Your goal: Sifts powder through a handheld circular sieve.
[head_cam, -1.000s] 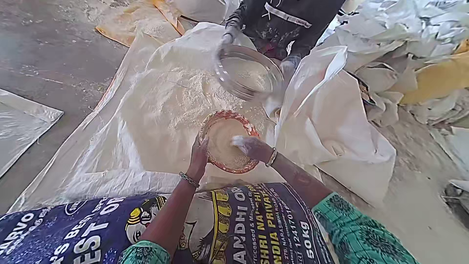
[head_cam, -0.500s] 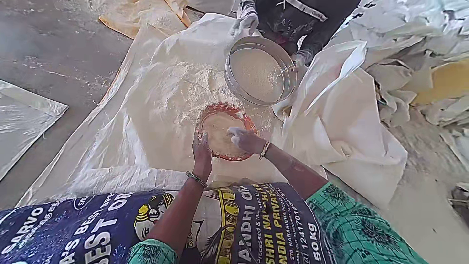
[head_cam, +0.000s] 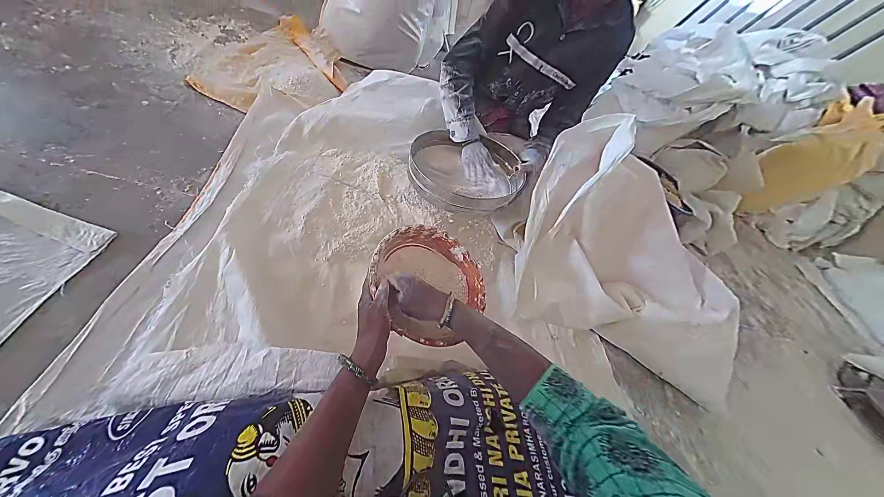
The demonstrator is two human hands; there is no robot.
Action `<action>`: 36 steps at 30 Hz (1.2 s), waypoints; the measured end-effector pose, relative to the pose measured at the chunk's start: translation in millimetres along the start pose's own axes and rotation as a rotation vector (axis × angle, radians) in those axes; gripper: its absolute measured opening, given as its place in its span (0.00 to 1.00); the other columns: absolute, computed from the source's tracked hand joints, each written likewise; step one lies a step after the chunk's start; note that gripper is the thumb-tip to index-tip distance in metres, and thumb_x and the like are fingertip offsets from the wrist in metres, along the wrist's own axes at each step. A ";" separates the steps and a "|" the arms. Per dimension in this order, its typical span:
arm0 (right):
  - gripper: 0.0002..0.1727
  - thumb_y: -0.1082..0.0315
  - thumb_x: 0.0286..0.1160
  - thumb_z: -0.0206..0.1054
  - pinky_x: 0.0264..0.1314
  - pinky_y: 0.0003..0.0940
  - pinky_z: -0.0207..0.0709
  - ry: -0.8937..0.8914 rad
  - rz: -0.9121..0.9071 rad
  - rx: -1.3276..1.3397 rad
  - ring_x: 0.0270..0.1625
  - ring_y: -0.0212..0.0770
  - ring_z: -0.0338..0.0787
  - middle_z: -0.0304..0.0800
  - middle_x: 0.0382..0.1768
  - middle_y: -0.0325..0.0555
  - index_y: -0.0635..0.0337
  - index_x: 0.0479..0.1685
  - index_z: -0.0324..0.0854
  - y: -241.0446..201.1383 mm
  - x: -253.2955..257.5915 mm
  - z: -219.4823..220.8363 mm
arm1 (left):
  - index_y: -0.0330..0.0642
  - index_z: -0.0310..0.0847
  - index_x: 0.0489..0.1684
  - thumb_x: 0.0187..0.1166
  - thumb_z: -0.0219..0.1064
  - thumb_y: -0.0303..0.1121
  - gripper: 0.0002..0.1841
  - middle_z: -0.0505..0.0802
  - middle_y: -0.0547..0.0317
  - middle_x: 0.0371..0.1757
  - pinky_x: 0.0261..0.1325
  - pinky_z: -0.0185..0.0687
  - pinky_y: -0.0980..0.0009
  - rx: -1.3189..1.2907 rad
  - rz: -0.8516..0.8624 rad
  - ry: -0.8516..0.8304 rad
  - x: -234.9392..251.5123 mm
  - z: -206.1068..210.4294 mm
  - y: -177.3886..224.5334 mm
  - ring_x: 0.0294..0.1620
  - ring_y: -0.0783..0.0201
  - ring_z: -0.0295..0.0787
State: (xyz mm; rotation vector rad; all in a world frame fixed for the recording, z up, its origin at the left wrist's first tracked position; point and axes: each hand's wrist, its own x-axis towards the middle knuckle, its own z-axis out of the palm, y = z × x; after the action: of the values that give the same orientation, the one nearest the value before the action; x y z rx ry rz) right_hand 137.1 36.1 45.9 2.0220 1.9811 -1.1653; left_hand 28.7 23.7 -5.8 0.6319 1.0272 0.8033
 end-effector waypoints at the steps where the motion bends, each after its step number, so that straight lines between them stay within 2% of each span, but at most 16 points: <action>1: 0.23 0.75 0.87 0.52 0.84 0.51 0.64 0.022 0.055 -0.017 0.79 0.61 0.77 0.78 0.74 0.72 0.76 0.77 0.71 -2.1 8.2 -8.1 | 0.34 0.55 0.89 0.92 0.49 0.34 0.27 0.77 0.36 0.78 0.72 0.75 0.59 0.025 0.049 -0.014 -0.6 -1.5 -1.2 0.73 0.55 0.79; 3: 0.28 0.74 0.87 0.52 0.89 0.52 0.58 0.022 0.183 -0.111 0.86 0.60 0.69 0.70 0.82 0.70 0.73 0.85 0.62 5.5 16.9 -24.3 | 0.29 0.55 0.88 0.91 0.49 0.29 0.27 0.73 0.35 0.82 0.79 0.68 0.64 0.040 0.109 -0.009 -1.2 -3.4 1.0 0.79 0.57 0.74; 5: 0.30 0.75 0.87 0.51 0.92 0.54 0.52 -0.052 0.273 -0.200 0.90 0.62 0.63 0.64 0.85 0.71 0.74 0.88 0.57 22.4 12.7 -37.5 | 0.28 0.53 0.88 0.91 0.49 0.28 0.27 0.71 0.33 0.83 0.79 0.67 0.64 0.005 0.105 0.032 1.5 -2.4 9.4 0.79 0.56 0.72; 9: 0.26 0.73 0.90 0.48 0.88 0.55 0.56 -0.239 0.174 -0.088 0.86 0.63 0.69 0.70 0.80 0.72 0.73 0.85 0.63 23.1 -14.8 -13.9 | 0.31 0.53 0.89 0.92 0.48 0.30 0.27 0.70 0.34 0.83 0.78 0.68 0.61 -0.045 0.039 0.044 6.4 -3.7 8.9 0.79 0.55 0.72; 12: 0.23 0.65 0.91 0.52 0.81 0.49 0.69 -0.020 0.064 0.071 0.75 0.53 0.81 0.83 0.70 0.65 0.69 0.76 0.73 11.5 -4.7 12.0 | 0.28 0.54 0.88 0.93 0.48 0.32 0.27 0.72 0.33 0.82 0.80 0.67 0.60 -0.002 0.058 -0.037 3.4 1.0 -6.6 0.79 0.54 0.73; 15: 0.25 0.72 0.90 0.49 0.87 0.53 0.62 0.118 0.210 -0.011 0.83 0.60 0.74 0.73 0.79 0.70 0.72 0.83 0.64 16.9 17.0 -7.9 | 0.31 0.54 0.89 0.93 0.48 0.32 0.27 0.74 0.35 0.81 0.76 0.72 0.63 -0.035 0.072 -0.042 -2.9 -0.1 -8.7 0.76 0.57 0.76; 17: 0.27 0.72 0.91 0.47 0.88 0.54 0.59 0.073 0.302 -0.078 0.86 0.63 0.70 0.69 0.81 0.72 0.73 0.86 0.59 27.4 8.6 -17.7 | 0.32 0.50 0.90 0.93 0.48 0.30 0.28 0.69 0.34 0.84 0.78 0.69 0.61 -0.082 0.048 0.007 -4.6 -5.3 -3.1 0.79 0.55 0.72; 19: 0.24 0.75 0.88 0.48 0.85 0.54 0.62 0.061 0.241 -0.084 0.82 0.63 0.74 0.74 0.77 0.71 0.73 0.80 0.68 35.2 -12.8 -18.4 | 0.34 0.44 0.92 0.93 0.48 0.31 0.30 0.65 0.34 0.87 0.77 0.70 0.58 -0.114 0.017 0.068 1.6 -5.7 1.6 0.80 0.52 0.70; 21: 0.25 0.78 0.80 0.51 0.86 0.49 0.63 0.268 0.157 -0.016 0.82 0.57 0.75 0.77 0.78 0.65 0.69 0.77 0.76 46.4 -33.2 -13.4 | 0.36 0.40 0.94 0.93 0.48 0.31 0.31 0.62 0.35 0.88 0.77 0.70 0.55 -0.142 0.020 0.080 8.0 0.0 0.8 0.82 0.50 0.68; 22: 0.27 0.80 0.76 0.52 0.87 0.48 0.63 0.411 0.131 0.033 0.83 0.57 0.74 0.76 0.79 0.66 0.71 0.76 0.75 53.5 -37.5 -11.6 | 0.36 0.40 0.94 0.93 0.49 0.31 0.32 0.60 0.35 0.90 0.81 0.65 0.57 -0.155 0.043 0.067 9.1 3.3 -1.2 0.86 0.51 0.64; 24: 0.32 0.79 0.80 0.53 0.93 0.45 0.52 0.480 0.226 0.136 0.92 0.56 0.60 0.60 0.88 0.68 0.74 0.87 0.59 59.6 -34.7 -17.0 | 0.31 0.40 0.93 0.92 0.48 0.29 0.32 0.55 0.33 0.91 0.89 0.52 0.62 -0.145 0.117 0.028 6.5 6.3 -5.6 0.91 0.52 0.55; 26: 0.37 0.75 0.86 0.54 0.96 0.43 0.44 0.443 0.354 0.263 0.95 0.53 0.51 0.48 0.93 0.67 0.72 0.93 0.44 60.1 -17.4 -18.1 | 0.28 0.45 0.91 0.90 0.49 0.28 0.30 0.59 0.32 0.90 0.88 0.54 0.63 -0.099 0.164 0.013 1.3 5.2 -12.2 0.90 0.53 0.58; 30: 0.36 0.70 0.86 0.61 0.90 0.45 0.58 0.476 0.290 0.307 0.88 0.57 0.67 0.65 0.84 0.72 0.74 0.90 0.51 20.4 22.0 -9.2 | 0.29 0.50 0.90 0.89 0.51 0.28 0.30 0.65 0.31 0.86 0.85 0.61 0.62 -0.044 0.191 -0.028 -1.1 -1.4 -14.0 0.86 0.53 0.66; 33: 0.33 0.69 0.84 0.62 0.91 0.42 0.57 0.302 0.080 0.121 0.86 0.57 0.71 0.70 0.81 0.73 0.79 0.84 0.59 -4.3 14.8 9.8 | 0.31 0.50 0.90 0.91 0.49 0.31 0.29 0.65 0.34 0.87 0.87 0.58 0.60 -0.001 0.183 -0.033 2.2 -8.1 -7.9 0.87 0.52 0.63; 35: 0.22 0.67 0.86 0.59 0.79 0.49 0.71 0.248 -0.065 -0.062 0.71 0.61 0.85 0.87 0.63 0.72 0.80 0.65 0.80 -2.3 -3.2 19.9 | 0.30 0.49 0.91 0.91 0.49 0.31 0.29 0.63 0.34 0.89 0.88 0.54 0.61 0.006 0.182 -0.016 2.7 -10.4 -0.9 0.89 0.53 0.60; 36: 0.19 0.67 0.86 0.58 0.75 0.52 0.73 0.193 -0.119 -0.133 0.66 0.62 0.88 0.90 0.57 0.71 0.78 0.58 0.85 2.3 -11.3 19.5 | 0.29 0.48 0.91 0.92 0.48 0.30 0.29 0.62 0.33 0.89 0.88 0.54 0.62 -0.001 0.179 -0.003 3.4 -10.7 1.9 0.89 0.52 0.59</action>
State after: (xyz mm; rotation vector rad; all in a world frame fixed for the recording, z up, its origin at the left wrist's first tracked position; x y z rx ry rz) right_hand 131.7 15.8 37.3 2.0432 2.2305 -0.8577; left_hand 19.4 28.5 -10.1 0.7312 0.9763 0.9584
